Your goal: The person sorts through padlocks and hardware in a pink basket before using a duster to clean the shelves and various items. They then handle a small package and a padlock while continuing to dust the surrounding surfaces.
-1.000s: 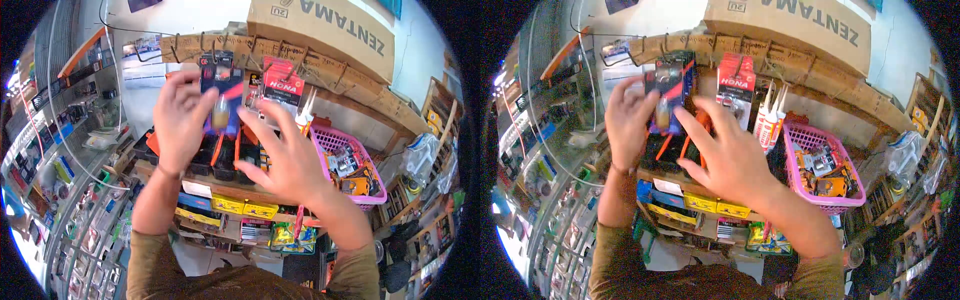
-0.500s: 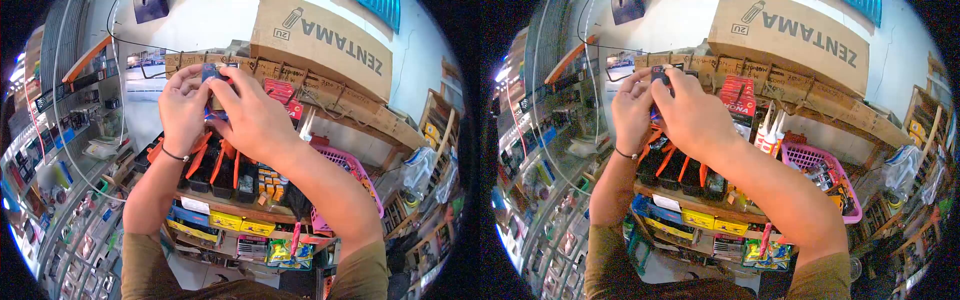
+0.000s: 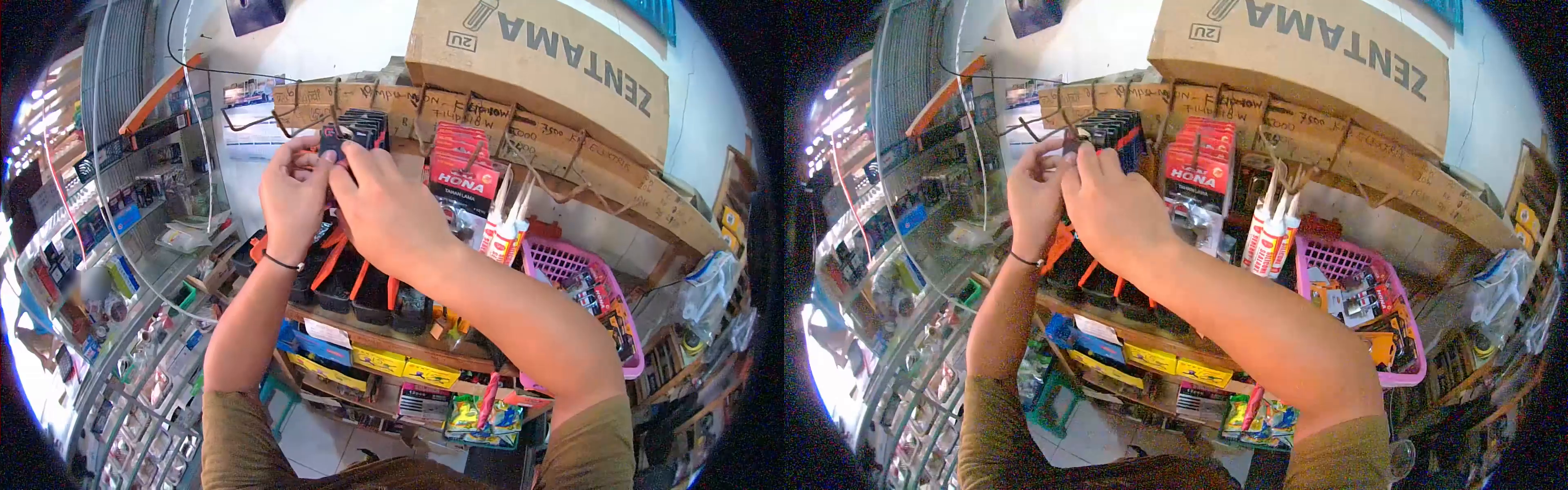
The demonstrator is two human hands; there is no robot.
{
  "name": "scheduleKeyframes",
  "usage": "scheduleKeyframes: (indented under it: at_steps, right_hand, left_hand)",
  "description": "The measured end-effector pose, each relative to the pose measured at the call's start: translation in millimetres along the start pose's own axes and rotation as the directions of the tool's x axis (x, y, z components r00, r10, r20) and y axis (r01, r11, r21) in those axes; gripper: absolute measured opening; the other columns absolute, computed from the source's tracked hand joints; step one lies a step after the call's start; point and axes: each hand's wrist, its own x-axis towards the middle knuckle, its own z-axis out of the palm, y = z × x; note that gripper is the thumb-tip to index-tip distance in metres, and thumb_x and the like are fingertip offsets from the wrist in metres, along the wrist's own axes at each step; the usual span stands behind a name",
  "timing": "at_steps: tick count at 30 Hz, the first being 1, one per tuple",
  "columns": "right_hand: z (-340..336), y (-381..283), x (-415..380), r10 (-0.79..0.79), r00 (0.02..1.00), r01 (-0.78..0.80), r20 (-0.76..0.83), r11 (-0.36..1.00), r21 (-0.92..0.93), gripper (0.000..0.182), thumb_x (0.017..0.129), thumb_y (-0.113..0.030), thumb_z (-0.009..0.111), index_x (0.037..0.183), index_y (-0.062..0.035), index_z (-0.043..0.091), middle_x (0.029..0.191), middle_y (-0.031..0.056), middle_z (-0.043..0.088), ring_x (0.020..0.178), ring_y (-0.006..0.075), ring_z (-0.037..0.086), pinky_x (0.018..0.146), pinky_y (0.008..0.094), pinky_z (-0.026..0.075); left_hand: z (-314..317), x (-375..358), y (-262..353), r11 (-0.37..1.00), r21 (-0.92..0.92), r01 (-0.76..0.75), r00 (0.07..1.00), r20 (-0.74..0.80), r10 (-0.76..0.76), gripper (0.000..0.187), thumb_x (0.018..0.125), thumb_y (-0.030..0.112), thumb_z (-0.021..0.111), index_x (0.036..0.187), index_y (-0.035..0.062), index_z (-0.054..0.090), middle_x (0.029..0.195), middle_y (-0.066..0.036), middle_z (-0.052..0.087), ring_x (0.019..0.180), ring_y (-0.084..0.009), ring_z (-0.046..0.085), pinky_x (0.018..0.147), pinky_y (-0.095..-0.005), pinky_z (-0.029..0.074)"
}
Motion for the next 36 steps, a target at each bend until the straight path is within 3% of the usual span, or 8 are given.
scheduleKeyframes:
  at_steps: [6, 10, 16, 20, 26, 30, 33, 36]
  right_hand:
    - [-31, 2, -30, 0.062, 0.998, -0.061, -0.001, 0.979, 0.197, 0.043, 0.064, -0.015, 0.061, 0.100, 0.0058, 0.049, 0.111, 0.0178, 0.045, 0.093, 0.0280, 0.049, 0.068, 0.0323, 0.048]
    - [-81, 13, -100, -0.174, 0.976, 0.152, 0.134, 0.975, 0.163, 0.030, 0.069, -0.020, 0.050, 0.090, 0.0009, 0.057, 0.103, 0.0156, 0.050, 0.092, 0.0234, 0.050, 0.060, 0.0261, 0.046]
    - [-159, 41, -220, -0.142, 0.932, 0.120, 0.333, 0.989, 0.086, 0.025, 0.065, -0.019, 0.057, 0.086, -0.0061, 0.059, 0.096, 0.0058, 0.055, 0.093, 0.0197, 0.053, 0.061, 0.0274, 0.044]
    - [-201, 62, -275, 0.055, 0.881, -0.076, 0.469, 0.997, 0.026, 0.027, 0.066, -0.023, 0.060, 0.087, -0.0064, 0.059, 0.093, 0.0043, 0.055, 0.089, 0.0191, 0.054, 0.063, 0.0275, 0.042]
    - [-240, 136, -334, 0.315, 0.764, -0.314, 0.563, 0.944, -0.102, 0.024, 0.067, -0.021, 0.063, 0.087, -0.0065, 0.059, 0.081, 0.0029, 0.055, 0.073, 0.0170, 0.055, 0.062, 0.0309, 0.041]
    - [-227, 180, -368, 0.376, 0.685, -0.431, 0.624, 0.900, -0.069, 0.014, 0.070, -0.020, 0.055, 0.076, -0.0073, 0.056, 0.070, 0.0061, 0.056, 0.068, 0.0235, 0.057, 0.060, 0.0338, 0.045]
    - [-208, 202, -380, 0.363, 0.539, -0.534, 0.760, 0.845, -0.024, 0.012, 0.071, -0.016, 0.055, 0.078, -0.0057, 0.056, 0.072, 0.0098, 0.057, 0.069, 0.0278, 0.058, 0.062, 0.0385, 0.046]
    - [-187, 214, -391, 0.340, 0.425, -0.578, 0.839, 0.815, -0.037, 0.014, 0.069, -0.016, 0.056, 0.077, -0.0045, 0.058, 0.074, 0.0121, 0.059, 0.071, 0.0304, 0.058, 0.063, 0.0402, 0.047]
  left_hand:
    - [2, -11, -9, 0.900, 0.408, -0.152, 0.945, -0.207, 0.253, 0.017, 0.076, 0.014, 0.061, 0.086, 0.0005, 0.057, 0.080, -0.005, 0.055, 0.069, -0.0090, 0.049, 0.059, -0.0213, 0.041]
    - [28, -77, 19, 0.975, 0.098, -0.202, 0.950, -0.222, 0.219, 0.012, 0.078, 0.007, 0.055, 0.086, -0.0004, 0.050, 0.084, -0.005, 0.048, 0.076, -0.0126, 0.049, 0.065, -0.0248, 0.039]
    - [94, -154, 59, 0.825, -0.339, -0.452, 0.629, 0.534, 0.565, 0.008, 0.070, 0.001, 0.052, 0.078, 0.0013, 0.053, 0.069, -0.008, 0.055, 0.060, -0.0216, 0.055, 0.058, -0.0312, 0.045]
    - [157, -170, 72, 0.823, -0.429, -0.372, 0.364, 0.748, 0.555, 0.013, 0.067, 0.006, 0.060, 0.079, 0.0024, 0.059, 0.071, -0.008, 0.059, 0.062, -0.0223, 0.057, 0.058, -0.0313, 0.047]
    - [268, -185, 62, 0.955, -0.177, -0.240, 0.239, 0.942, 0.234, 0.023, 0.067, 0.007, 0.060, 0.089, 0.0032, 0.057, 0.079, -0.012, 0.058, 0.072, -0.0286, 0.057, 0.064, -0.0353, 0.046]
    - [324, -223, 1, 0.919, -0.303, -0.252, 0.117, 0.933, 0.340, 0.024, 0.066, 0.010, 0.061, 0.087, 0.0020, 0.056, 0.078, -0.014, 0.057, 0.076, -0.0313, 0.056, 0.068, -0.0378, 0.046]
    - [351, -249, -23, 0.955, -0.110, -0.275, -0.376, 0.926, -0.002, 0.026, 0.064, 0.013, 0.061, 0.086, 0.0003, 0.055, 0.081, -0.016, 0.058, 0.081, -0.0326, 0.057, 0.068, -0.0391, 0.047]
    - [369, -256, -10, 0.929, -0.099, -0.356, -0.310, 0.951, -0.018, 0.024, 0.063, 0.014, 0.061, 0.081, -0.0012, 0.057, 0.079, -0.018, 0.059, 0.075, -0.0341, 0.059, 0.064, -0.0397, 0.048]
